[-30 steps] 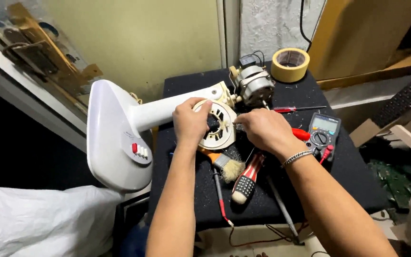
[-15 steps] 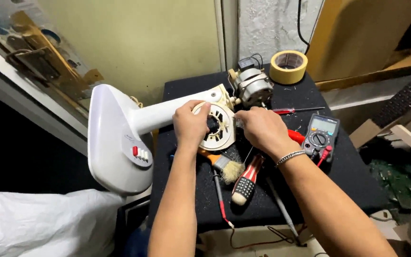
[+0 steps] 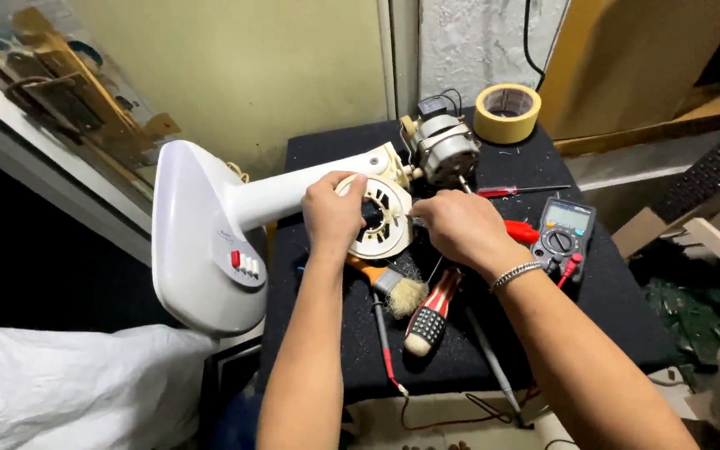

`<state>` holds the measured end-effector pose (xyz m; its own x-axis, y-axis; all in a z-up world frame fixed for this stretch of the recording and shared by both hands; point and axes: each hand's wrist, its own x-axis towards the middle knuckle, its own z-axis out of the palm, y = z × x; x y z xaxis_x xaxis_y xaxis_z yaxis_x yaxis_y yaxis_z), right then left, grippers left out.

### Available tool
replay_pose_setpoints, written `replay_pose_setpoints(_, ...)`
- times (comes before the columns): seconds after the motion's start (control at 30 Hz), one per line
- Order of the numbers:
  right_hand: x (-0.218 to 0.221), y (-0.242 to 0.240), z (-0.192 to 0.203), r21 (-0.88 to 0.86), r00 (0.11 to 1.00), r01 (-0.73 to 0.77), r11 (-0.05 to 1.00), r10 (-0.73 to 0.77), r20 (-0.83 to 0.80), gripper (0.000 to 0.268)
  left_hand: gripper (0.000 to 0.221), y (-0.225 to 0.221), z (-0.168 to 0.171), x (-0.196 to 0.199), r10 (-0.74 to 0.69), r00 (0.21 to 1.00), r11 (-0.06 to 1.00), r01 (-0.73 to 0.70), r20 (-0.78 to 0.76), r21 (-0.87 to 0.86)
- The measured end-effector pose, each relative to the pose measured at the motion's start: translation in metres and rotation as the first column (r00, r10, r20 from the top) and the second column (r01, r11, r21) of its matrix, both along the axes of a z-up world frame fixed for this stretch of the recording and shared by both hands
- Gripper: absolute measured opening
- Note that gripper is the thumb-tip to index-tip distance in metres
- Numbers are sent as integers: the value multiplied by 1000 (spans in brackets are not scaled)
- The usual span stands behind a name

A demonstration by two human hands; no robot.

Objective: Measuring voltage levels and diagnosing electrical issues in a disassembled fan motor using a multimeter and hand tools.

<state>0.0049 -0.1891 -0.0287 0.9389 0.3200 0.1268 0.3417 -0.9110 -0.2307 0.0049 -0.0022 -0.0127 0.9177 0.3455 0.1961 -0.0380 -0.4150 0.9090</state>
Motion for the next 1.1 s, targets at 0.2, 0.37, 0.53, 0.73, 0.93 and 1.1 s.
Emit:
replay_pose_setpoints(0.2, -2, 0, 5, 13, 994, 27, 1000, -25, -111, 23, 24, 0, 2, 0, -6, 1000, 1000, 6, -18, -3)
replay_pose_setpoints(0.37, 14, -4, -16, 0, 997, 46, 999, -46, 58, 23, 23, 1, -1, 2, -5, 1000, 1000, 5, -20, -5)
replay_pose_setpoints(0.53, 1, 0, -5, -22, 1000, 22, 1000, -22, -2, 20, 22, -1, 2, 0, 12, 1000, 1000, -12, -25, -3)
replay_pose_setpoints(0.73, 5, -2, -3, 37, 999, 34, 999, -33, -37, 21, 24, -1, 3, 2, -1, 1000, 1000, 1, -26, -8)
replay_pose_setpoints(0.93, 6, -4, -5, 263, 988, 55, 963, -91, 127, 16, 24, -3, 7, -4, -25, 997, 995, 32, 71, -96)
replay_pose_setpoints(1.1, -1, -5, 12, 546, 961, 54, 836, -192, 200, 17, 28, -6, 12, -7, -28, 938, 984, 86, 345, -154)
